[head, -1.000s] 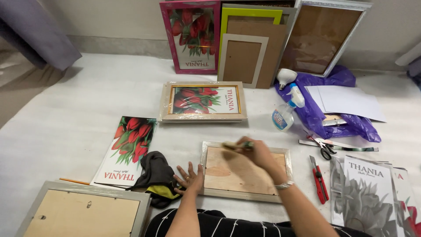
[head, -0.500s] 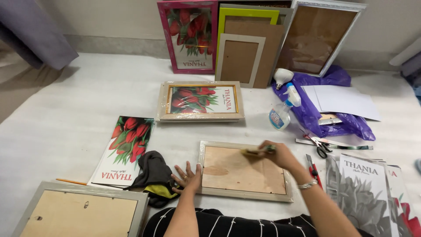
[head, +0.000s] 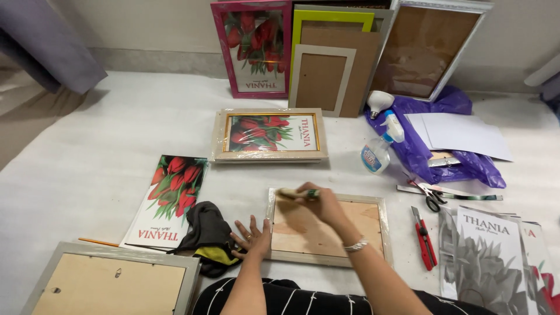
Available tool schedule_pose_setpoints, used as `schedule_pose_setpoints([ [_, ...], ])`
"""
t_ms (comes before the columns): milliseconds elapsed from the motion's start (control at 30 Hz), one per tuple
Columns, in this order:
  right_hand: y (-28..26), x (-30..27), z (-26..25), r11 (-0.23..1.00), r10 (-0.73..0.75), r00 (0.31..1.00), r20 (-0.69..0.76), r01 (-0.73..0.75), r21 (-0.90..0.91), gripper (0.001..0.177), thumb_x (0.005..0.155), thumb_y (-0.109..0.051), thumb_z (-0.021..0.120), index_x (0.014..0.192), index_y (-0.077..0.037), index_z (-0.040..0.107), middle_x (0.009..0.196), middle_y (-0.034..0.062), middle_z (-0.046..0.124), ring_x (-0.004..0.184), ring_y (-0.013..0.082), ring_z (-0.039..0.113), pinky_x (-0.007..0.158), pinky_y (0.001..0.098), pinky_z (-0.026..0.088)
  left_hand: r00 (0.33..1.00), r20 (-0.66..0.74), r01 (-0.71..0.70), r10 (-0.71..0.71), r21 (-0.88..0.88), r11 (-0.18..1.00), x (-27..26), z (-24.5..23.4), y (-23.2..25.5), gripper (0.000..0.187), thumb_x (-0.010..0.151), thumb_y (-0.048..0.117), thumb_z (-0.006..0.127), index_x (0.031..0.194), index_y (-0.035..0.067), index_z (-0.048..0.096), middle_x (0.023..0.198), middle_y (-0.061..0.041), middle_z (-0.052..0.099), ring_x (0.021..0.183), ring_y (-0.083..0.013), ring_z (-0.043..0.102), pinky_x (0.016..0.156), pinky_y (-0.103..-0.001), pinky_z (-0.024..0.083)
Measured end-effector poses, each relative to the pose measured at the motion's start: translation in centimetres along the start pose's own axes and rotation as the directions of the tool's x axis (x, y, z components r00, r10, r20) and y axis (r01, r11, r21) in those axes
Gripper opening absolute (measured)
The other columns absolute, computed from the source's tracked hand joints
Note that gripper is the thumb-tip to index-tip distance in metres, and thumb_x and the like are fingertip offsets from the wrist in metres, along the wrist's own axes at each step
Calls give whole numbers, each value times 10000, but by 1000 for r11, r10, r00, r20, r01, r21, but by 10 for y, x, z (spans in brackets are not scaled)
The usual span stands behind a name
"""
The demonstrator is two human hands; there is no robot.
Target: Cleaning a picture frame glass and preparing the backboard using a brush and utility knife.
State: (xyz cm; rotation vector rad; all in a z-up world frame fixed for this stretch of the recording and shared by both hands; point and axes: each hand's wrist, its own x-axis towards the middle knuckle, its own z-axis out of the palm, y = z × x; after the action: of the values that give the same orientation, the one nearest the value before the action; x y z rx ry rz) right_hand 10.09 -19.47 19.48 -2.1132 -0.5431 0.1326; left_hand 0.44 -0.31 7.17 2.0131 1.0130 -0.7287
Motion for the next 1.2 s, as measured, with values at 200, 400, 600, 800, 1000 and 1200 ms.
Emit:
schedule_pose_setpoints([
  [200, 7, 13, 35, 990, -101, 994, 38, 104, -91, 232, 773, -204, 823, 978, -152, 726, 862, 14, 817, 678, 162, 750, 661, 288, 562, 999, 13, 30, -30, 28, 999, 11, 3, 0, 866, 869, 825, 98, 1623, 440, -86, 1626, 85, -477, 1507, -290, -407, 1176, -693, -113],
  [400, 79, -32, -75, 924, 299, 954, -6, -291, -249, 253, 764, -174, 837, 1005, -217, 770, 881, 4, 826, 736, 159, 758, 689, 302, 574, 1000, -25, 9, -8, 17, 1000, 14, 7, -3, 884, 859, 831, 124, 1630, 433, -47, 1645, 88, -441, 1507, -292, -408, 1174, -690, -122],
  [600, 120, -81, -163, 510, 479, 821, -309, -548, -663, 517, 838, -572, 722, 1174, -180, 712, 901, 81, 787, 748, 258, 738, 685, 378, 568, 999, -40, 4, -4, 13, 1000, 13, 8, -3, 897, 840, 847, 125, 1625, 448, -43, 1651, 92, -433, 1515, -282, -392, 1175, -688, -126],
  [800, 145, -64, -104, 533, 436, 828, -352, -553, -641, 430, 863, -460, 663, 1258, -291, 674, 1015, 86, 786, 974, 332, 760, 834, 492, 620, 998, -53, -17, 20, 41, 999, 51, 28, -19, 824, 905, 904, 59, 1594, 488, -119, 1650, 41, -393, 1504, -361, -350, 1127, -722, -204],
  [1000, 66, -13, 13, 685, 412, 897, -162, -422, -594, 321, 927, -327, 608, 1237, -250, 642, 1027, 76, 748, 964, 341, 749, 811, 478, 617, 997, -73, 1, 2, 34, 999, 45, 30, -16, 751, 947, 848, 38, 1598, 494, -87, 1657, 50, -378, 1501, -355, -361, 1129, -712, -212],
  [1200, -14, 29, 66, 956, 284, 956, -69, -287, -54, 324, 866, -408, 711, 957, -99, 733, 885, 151, 779, 870, 417, 737, 772, 516, 604, 996, -85, 40, -39, 2, 999, 58, 38, -18, 685, 971, 797, 9, 1590, 515, -75, 1651, 80, -382, 1504, -342, -358, 1135, -709, -205],
])
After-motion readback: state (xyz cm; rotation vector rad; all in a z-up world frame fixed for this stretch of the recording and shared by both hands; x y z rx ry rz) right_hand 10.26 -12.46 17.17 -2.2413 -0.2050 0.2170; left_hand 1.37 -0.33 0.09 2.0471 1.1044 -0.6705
